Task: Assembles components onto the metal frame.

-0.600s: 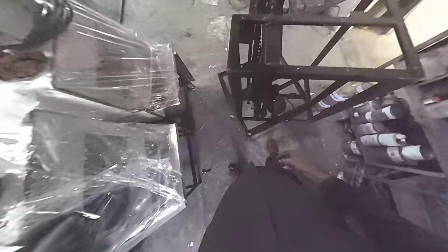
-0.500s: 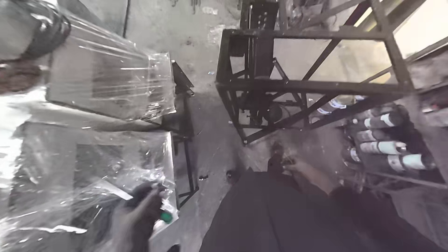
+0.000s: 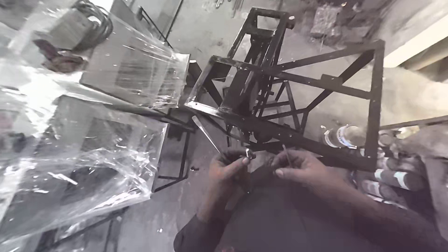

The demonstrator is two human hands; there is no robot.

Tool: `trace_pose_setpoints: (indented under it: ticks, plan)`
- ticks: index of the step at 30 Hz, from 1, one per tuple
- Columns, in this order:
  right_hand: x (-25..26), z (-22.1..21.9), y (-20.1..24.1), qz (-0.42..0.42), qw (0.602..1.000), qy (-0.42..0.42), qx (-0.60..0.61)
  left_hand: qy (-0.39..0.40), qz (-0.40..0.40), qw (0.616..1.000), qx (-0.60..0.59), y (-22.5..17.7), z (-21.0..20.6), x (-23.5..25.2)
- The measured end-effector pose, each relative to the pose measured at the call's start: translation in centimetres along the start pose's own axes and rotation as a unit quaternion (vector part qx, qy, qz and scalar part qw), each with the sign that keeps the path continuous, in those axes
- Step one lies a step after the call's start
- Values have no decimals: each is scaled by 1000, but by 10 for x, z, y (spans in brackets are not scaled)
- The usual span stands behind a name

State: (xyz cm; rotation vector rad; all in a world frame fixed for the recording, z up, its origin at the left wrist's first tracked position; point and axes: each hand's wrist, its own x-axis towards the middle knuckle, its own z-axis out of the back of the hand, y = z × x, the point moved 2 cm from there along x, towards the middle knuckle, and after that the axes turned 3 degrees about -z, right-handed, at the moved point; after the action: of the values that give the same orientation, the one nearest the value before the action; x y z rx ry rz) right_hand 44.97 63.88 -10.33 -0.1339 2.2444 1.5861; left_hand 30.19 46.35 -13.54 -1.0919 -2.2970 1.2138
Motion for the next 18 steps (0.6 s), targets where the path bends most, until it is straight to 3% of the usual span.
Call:
trace_pose_setpoints:
  ticks: [4, 7, 11, 15, 18]
  plan:
    - [3, 1, -1, -47, 998, 3, 40, -2, 7, 999, 49, 0, -7, -3]
    - [-2, 1, 7, 2, 1000, -12, -3, 20, 24, 996, 82, 4, 2, -5]
    - [14, 10, 58, 53, 985, -33, -164, -9, 27, 996, 80, -1, 13, -5]
    - [82, 14, 109, 29, 935, -73, -345, -105, -7, 985, 133, -19, 25, -2]
    - [147, 19, 120, 32, 934, -95, -344, -136, -63, 968, 202, -52, 32, 16]
